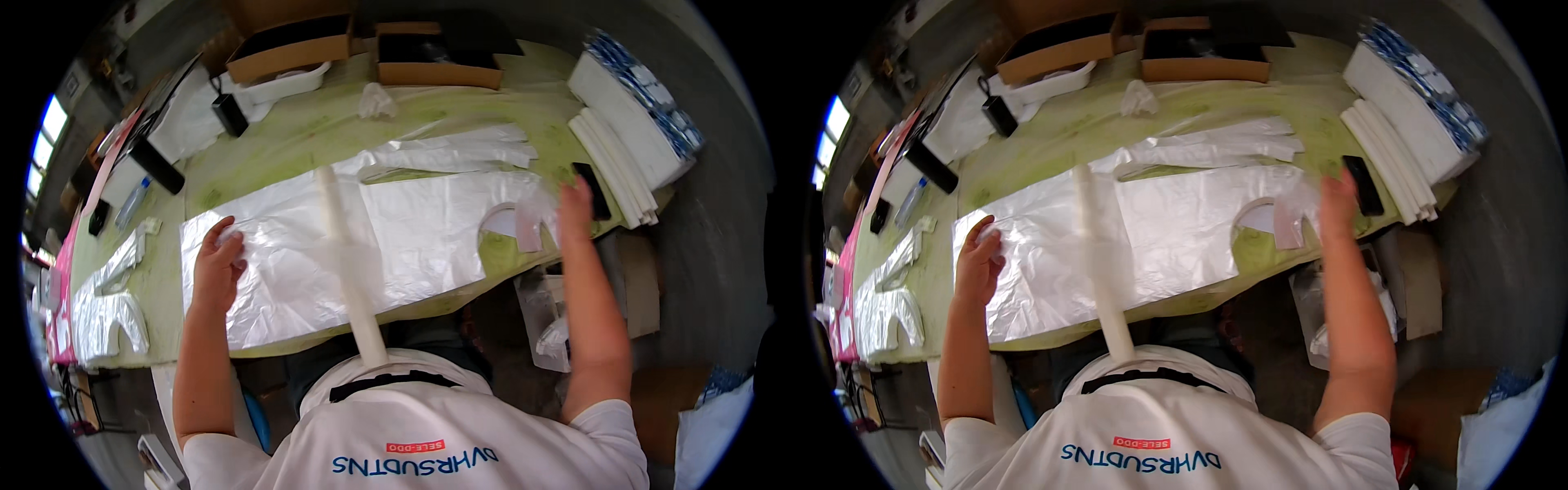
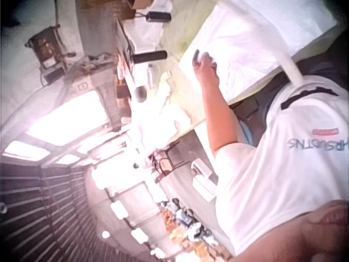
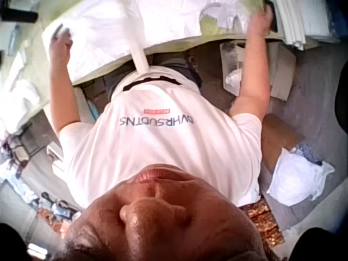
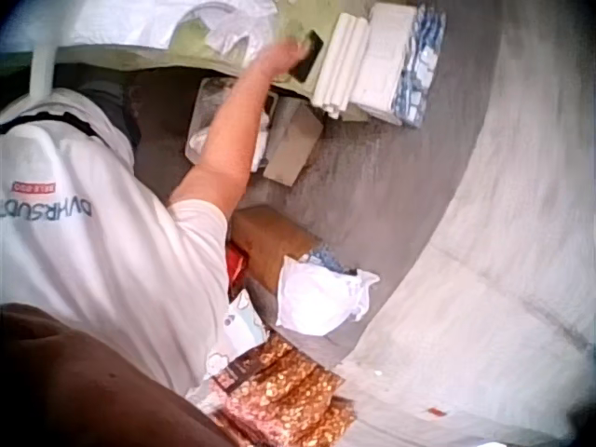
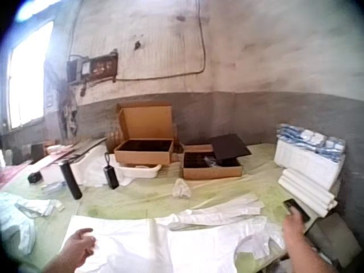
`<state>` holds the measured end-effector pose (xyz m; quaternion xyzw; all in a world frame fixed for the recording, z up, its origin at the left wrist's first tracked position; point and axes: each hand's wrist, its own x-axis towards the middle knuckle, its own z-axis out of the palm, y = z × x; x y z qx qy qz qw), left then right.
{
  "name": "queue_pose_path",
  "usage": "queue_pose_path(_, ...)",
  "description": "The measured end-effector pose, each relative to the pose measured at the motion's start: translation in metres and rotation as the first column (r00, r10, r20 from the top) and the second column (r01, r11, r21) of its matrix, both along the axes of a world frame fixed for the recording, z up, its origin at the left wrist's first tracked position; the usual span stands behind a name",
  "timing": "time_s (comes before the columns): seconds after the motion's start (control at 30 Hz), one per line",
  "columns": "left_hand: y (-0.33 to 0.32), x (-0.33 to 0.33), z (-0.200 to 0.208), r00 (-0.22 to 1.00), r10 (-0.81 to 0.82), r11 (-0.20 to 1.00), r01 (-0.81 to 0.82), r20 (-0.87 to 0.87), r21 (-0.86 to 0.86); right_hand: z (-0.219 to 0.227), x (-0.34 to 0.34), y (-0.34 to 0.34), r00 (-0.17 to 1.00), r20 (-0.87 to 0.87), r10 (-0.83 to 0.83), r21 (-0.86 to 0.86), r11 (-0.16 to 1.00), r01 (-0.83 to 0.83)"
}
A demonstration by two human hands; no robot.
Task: The person repeatedly tears off pieces of clear plastic wrap from a roll and wraps small white rectangular objects. Each wrapped item is placed into a white tray on the table. The person continues this process throughout the clip.
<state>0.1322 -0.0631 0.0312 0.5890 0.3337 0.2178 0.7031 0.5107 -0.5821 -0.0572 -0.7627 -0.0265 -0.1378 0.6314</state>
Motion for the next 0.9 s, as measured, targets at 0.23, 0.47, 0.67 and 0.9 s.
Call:
queue_pose_path(0.23,0.095,-0.068,-0.071,0.902,0.363,0.792,-0.167,-0.233,0.587,0.033,-0.089,0.025,0.992,-0.100,0.074,0.149,0.987,-0.059)
queue_pose_path(0.47,-0.056,0.020,-0.073,0.982,-0.187,0.755,0.131,0.020,0.642,0.025,-0.238,0.129,0.790,-0.026,0.612,-0.079,0.787,-0.612)
queue_pose_path(0.67,-0.103,0.023,-0.076,0.894,-0.233,0.214,0.432,-0.383,0.876,0.046,-0.286,0.190,0.441,0.183,0.879,-0.382,0.477,-0.792)
queue_pose_path(0.9,-0.083,0.025,-0.034,0.919,-0.311,0.170,0.305,-0.243,0.937,0.057,-0.302,0.216,0.244,0.120,0.962,-0.544,0.270,-0.794)
